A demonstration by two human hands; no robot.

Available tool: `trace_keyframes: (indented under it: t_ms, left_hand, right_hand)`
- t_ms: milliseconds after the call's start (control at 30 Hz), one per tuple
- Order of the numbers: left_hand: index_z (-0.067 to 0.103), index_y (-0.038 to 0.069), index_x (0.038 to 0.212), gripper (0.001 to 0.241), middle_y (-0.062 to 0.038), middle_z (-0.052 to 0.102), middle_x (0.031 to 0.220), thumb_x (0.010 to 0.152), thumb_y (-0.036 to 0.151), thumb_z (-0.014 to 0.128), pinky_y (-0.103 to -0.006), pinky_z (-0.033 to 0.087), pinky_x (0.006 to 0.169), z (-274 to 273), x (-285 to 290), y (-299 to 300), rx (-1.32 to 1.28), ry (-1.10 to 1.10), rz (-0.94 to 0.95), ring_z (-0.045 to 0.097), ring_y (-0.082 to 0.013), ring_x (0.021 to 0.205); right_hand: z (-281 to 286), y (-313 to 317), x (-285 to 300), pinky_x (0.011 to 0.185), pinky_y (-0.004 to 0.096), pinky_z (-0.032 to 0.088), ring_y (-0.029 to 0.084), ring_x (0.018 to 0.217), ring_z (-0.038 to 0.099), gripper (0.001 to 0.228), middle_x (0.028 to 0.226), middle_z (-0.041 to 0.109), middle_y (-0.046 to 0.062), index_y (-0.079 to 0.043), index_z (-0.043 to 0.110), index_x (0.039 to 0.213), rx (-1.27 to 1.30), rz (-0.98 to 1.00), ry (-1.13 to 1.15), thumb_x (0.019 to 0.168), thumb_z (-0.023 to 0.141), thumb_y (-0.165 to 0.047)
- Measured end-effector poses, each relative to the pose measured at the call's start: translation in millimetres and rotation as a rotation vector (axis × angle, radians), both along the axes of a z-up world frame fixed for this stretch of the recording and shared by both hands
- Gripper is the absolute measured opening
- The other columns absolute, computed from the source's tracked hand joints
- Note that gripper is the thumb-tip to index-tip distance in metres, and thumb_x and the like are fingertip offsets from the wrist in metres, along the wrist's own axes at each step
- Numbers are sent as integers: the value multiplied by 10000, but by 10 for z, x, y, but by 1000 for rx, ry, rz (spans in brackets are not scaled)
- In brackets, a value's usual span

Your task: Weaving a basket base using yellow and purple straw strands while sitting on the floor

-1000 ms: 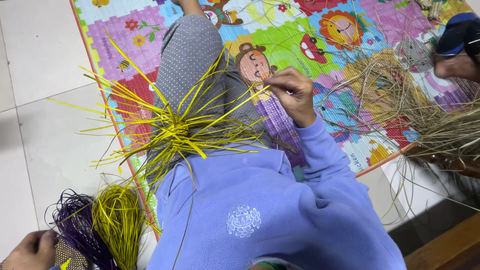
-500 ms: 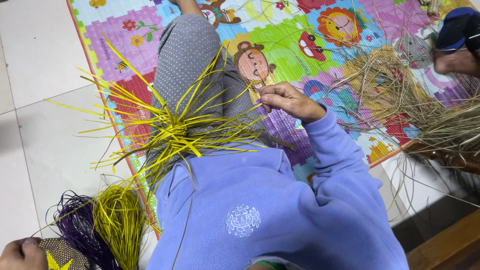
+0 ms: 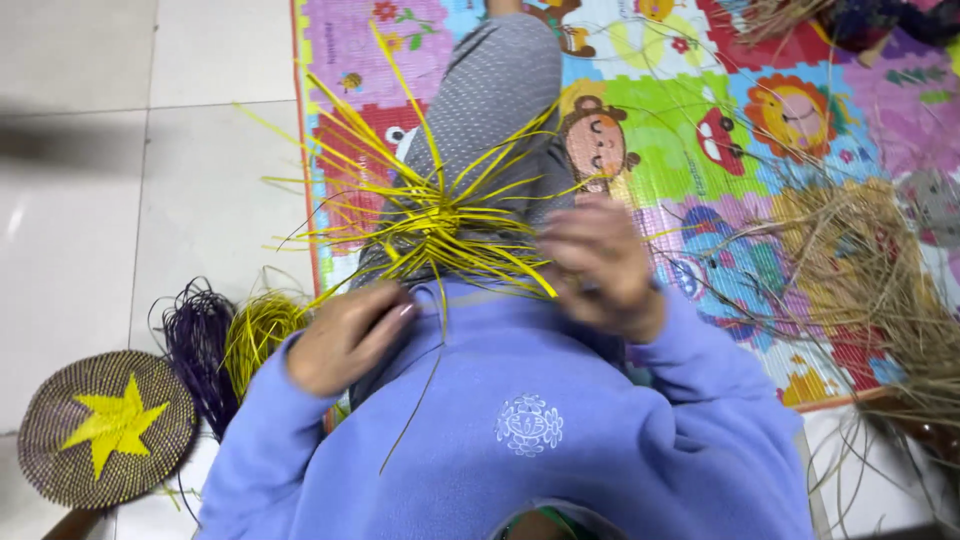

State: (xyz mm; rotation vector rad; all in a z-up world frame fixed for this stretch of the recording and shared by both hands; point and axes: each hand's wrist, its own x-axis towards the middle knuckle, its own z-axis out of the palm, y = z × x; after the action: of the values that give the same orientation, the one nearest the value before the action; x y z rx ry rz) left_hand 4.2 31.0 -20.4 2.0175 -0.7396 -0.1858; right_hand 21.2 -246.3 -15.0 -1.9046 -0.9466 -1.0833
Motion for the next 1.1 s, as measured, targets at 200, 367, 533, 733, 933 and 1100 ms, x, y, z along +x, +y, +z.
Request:
trace_keyframes:
  t_ms: [200,367,533,733,933,1100]
  left_hand:
    - [539,42,875,155,-170,546,700,854,168,452,-434,454,578,-327,266,-290,-62,-213,75,567,-371,684]
    - [548,44,895,132,-164,562,739,846,144,476,-434,458,610,-283,271,-319,-56,-239,129,572,-367,725]
    - [559,47,890,123,-159,561,740,838,141,498,-425,459,615,-306,267,-317,-84,-252,157,573,-362,731]
    - [564,53,894,115,-149,557,735,834,142,520,-418,464,597,-310,256,-331,-92,-311,200,575,-351,722]
    - [571,61,873,123,-139,570,709,833,158,509,-408,468,572,-337,208,-300,-39,-344,220,586,-331,685]
    - [623,70,797,87,-130,609,646,768,142,583,-366,468,549,-458,200,206,-137,-150,231,608,-308,629]
  right_hand:
    - [-333,459,193,693,410,477,301,818,600,210,904,604,127,-35,595,961,-114,206,302,764,629,-100]
    - [-348,495,282,589,391,463,313,685,585,99,785,574,128,-67,626,876,-89,241,405,780,616,-89]
    - [-296,523,310,576,368,447,283,664,576,65,763,577,92,-88,632,837,-107,217,334,777,633,-111]
    - [-277,530,321,558,351,432,266,639,563,54,755,575,73,-100,633,829,-125,182,297,778,634,-117]
    - [-188,418,308,538,342,434,268,604,561,44,712,565,74,-94,617,800,-193,106,367,796,604,-136]
    - [-410,-88,491,520,392,387,324,557,528,82,633,529,155,-30,590,774,-121,147,695,770,601,-112]
